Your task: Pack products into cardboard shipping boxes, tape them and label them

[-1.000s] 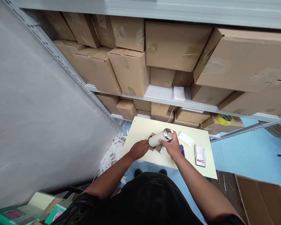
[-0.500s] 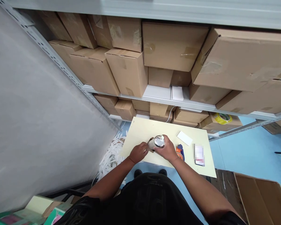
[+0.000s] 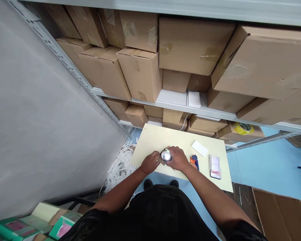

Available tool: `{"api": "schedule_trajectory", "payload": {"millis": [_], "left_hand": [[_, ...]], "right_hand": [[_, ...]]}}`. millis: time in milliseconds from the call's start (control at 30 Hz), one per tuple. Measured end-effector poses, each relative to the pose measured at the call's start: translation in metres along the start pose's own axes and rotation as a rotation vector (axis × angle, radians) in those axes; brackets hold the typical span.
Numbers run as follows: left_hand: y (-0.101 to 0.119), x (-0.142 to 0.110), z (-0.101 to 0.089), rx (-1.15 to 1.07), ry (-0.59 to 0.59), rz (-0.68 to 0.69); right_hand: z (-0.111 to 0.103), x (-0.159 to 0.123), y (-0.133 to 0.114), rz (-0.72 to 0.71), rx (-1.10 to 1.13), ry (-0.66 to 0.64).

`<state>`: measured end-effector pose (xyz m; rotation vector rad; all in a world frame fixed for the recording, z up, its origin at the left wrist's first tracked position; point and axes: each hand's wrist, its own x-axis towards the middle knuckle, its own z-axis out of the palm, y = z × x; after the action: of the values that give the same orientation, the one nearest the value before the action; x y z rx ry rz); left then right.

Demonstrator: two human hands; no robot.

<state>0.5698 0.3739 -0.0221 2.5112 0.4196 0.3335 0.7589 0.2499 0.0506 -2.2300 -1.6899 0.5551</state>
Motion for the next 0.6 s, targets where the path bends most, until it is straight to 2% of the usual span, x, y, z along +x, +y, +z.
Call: {"api": "schedule_trajectory", "payload": {"millis": [167, 300, 467, 600], "left_hand": [[0.003, 0.001, -0.002, -0.040, -0.003, -0.006], [0.003, 0.001, -0.002, -0.057, 0.006, -0.018], [0.003, 0.000, 0.000, -0.079, 0.036, -0.008], [0.002, 0.000, 0.001, -0.094, 0.052, 0.007]], "right_hand": [[-0.002, 0.000, 0.004, -0.049, -0.215, -0.089], [0.000, -0.003, 0.010, -0.098, -0.247, -0.118], [0.010, -0.005, 0.019, -0.071, -0.130, -0.038], [0.015, 0.010, 0.016, -0.085, -0.102, 0.019]]}}
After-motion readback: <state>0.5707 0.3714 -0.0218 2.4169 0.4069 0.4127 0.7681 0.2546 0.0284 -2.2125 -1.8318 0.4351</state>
